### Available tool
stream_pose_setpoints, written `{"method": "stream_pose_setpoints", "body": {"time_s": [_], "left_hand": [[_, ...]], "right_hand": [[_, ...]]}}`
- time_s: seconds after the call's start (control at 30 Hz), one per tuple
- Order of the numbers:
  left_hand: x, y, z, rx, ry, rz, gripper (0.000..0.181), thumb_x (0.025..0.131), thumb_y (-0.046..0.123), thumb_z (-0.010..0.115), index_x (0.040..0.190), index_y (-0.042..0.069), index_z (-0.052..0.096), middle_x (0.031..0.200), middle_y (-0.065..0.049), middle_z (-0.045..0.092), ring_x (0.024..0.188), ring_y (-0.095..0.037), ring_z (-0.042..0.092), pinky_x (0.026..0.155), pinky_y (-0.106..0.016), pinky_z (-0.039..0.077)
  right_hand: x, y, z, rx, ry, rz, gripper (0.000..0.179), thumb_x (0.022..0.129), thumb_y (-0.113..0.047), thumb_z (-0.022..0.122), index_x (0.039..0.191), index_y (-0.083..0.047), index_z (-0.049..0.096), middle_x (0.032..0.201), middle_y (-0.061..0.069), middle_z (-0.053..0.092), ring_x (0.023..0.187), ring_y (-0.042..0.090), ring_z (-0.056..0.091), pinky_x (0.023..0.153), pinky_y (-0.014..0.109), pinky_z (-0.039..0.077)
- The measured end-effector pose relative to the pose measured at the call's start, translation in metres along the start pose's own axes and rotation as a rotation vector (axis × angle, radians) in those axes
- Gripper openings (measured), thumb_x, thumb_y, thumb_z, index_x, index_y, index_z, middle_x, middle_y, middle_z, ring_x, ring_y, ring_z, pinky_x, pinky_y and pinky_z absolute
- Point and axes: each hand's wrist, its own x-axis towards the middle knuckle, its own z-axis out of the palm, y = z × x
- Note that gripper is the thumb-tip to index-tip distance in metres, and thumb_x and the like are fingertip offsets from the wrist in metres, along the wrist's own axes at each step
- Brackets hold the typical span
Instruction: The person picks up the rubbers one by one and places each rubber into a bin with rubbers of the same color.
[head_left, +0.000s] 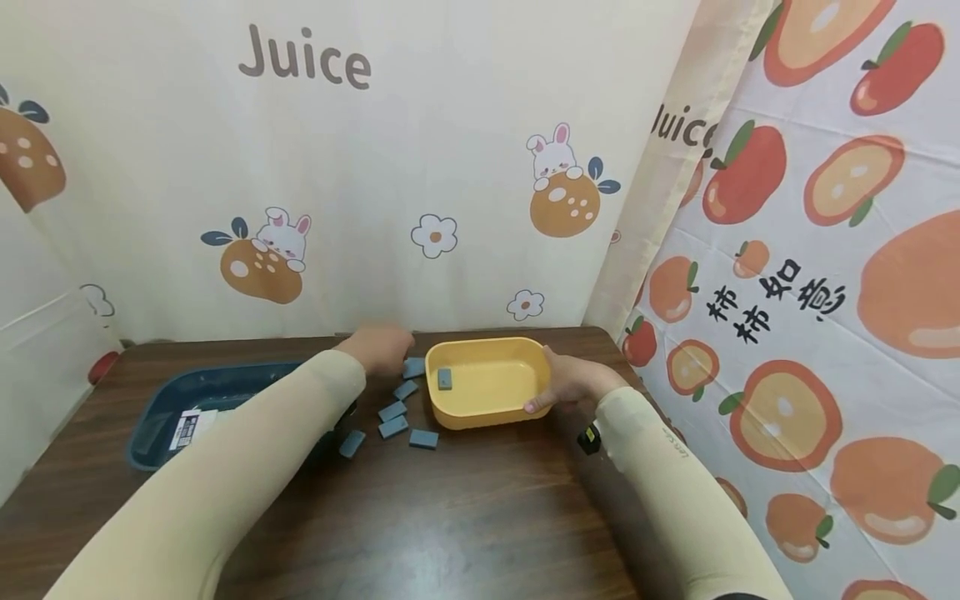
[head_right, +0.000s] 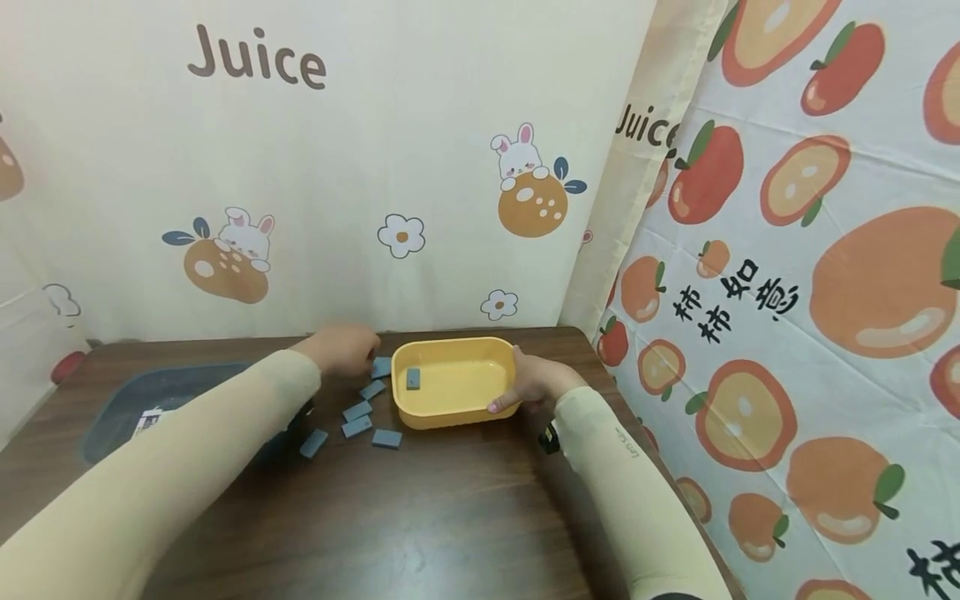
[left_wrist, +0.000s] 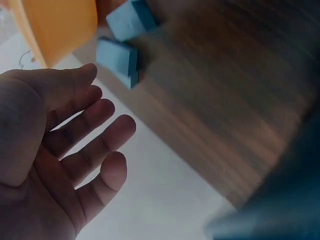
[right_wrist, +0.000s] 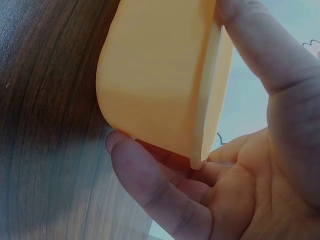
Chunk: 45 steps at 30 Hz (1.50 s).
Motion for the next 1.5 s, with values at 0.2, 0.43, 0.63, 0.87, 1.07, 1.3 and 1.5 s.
{"method": "stream_pose_setpoints", "body": {"time_s": [0.2,0.43,0.63,0.87,1.07,1.3,1.5], "left_hand": [[0.012,0.012,0.01,0.016,-0.002,-0.036,0.005,0.105,0.012,0.073,0.108,0.01,0.076,0.094,-0.004,0.074,0.084,-0.022,0.067,0.077,-0.038,0.062],[0.018,0.013,0.022,0.016,0.035,-0.076,0.013,0.101,0.017,0.082,0.11,0.009,0.078,0.094,-0.003,0.075,0.084,-0.021,0.068,0.08,-0.038,0.065],[0.019,0.009,0.032,0.001,0.066,-0.082,0.012,0.102,0.018,0.082,0.109,0.009,0.078,0.094,-0.003,0.076,0.083,-0.02,0.068,0.077,-0.039,0.065],[0.013,0.007,0.029,-0.055,0.01,-0.12,0.026,0.106,0.014,0.071,0.131,0.005,0.074,0.122,-0.012,0.08,0.103,-0.025,0.074,0.094,-0.046,0.066],[0.01,0.005,0.019,-0.039,-0.101,-0.135,0.013,0.105,0.008,0.071,0.116,0.006,0.077,0.106,-0.009,0.079,0.09,-0.025,0.07,0.077,-0.039,0.061],[0.004,0.005,0.012,0.027,-0.187,-0.111,0.019,0.093,0.002,0.089,0.1,0.013,0.076,0.095,-0.003,0.076,0.086,-0.023,0.069,0.076,-0.036,0.062],[0.001,0.004,0.014,0.083,-0.156,-0.024,0.02,0.095,0.001,0.087,0.093,0.018,0.076,0.089,0.001,0.075,0.081,-0.021,0.067,0.076,-0.036,0.062]], "right_hand": [[0.003,0.0,0.001,-0.052,0.004,-0.031,0.132,0.077,-0.042,0.108,0.171,-0.007,0.022,0.125,0.023,0.061,0.075,0.025,0.056,0.065,0.036,0.056],[0.007,0.0,0.003,-0.012,-0.001,-0.025,0.139,0.076,-0.038,0.11,0.175,-0.009,0.017,0.146,0.026,0.056,0.108,0.035,0.063,0.077,0.046,0.066],[0.008,0.002,0.003,-0.053,0.004,-0.037,0.132,0.078,-0.04,0.108,0.171,-0.008,0.022,0.133,0.025,0.06,0.088,0.031,0.063,0.07,0.042,0.062],[0.006,0.004,0.004,-0.036,0.006,-0.013,0.148,0.078,-0.04,0.108,0.18,-0.008,0.007,0.153,0.029,0.054,0.106,0.033,0.066,0.081,0.05,0.069],[0.005,0.005,0.001,-0.08,0.021,-0.004,0.156,0.079,-0.043,0.107,0.181,-0.004,-0.005,0.16,0.033,0.051,0.085,0.031,0.07,0.078,0.047,0.069],[0.004,0.005,0.0,-0.087,0.018,0.006,0.158,0.079,-0.045,0.107,0.181,-0.002,-0.006,0.165,0.035,0.047,0.087,0.033,0.073,0.079,0.046,0.069],[0.005,0.005,-0.001,-0.086,0.004,-0.008,0.158,0.079,-0.046,0.107,0.181,-0.004,-0.006,0.154,0.032,0.054,0.07,0.026,0.061,0.069,0.041,0.062]]}}
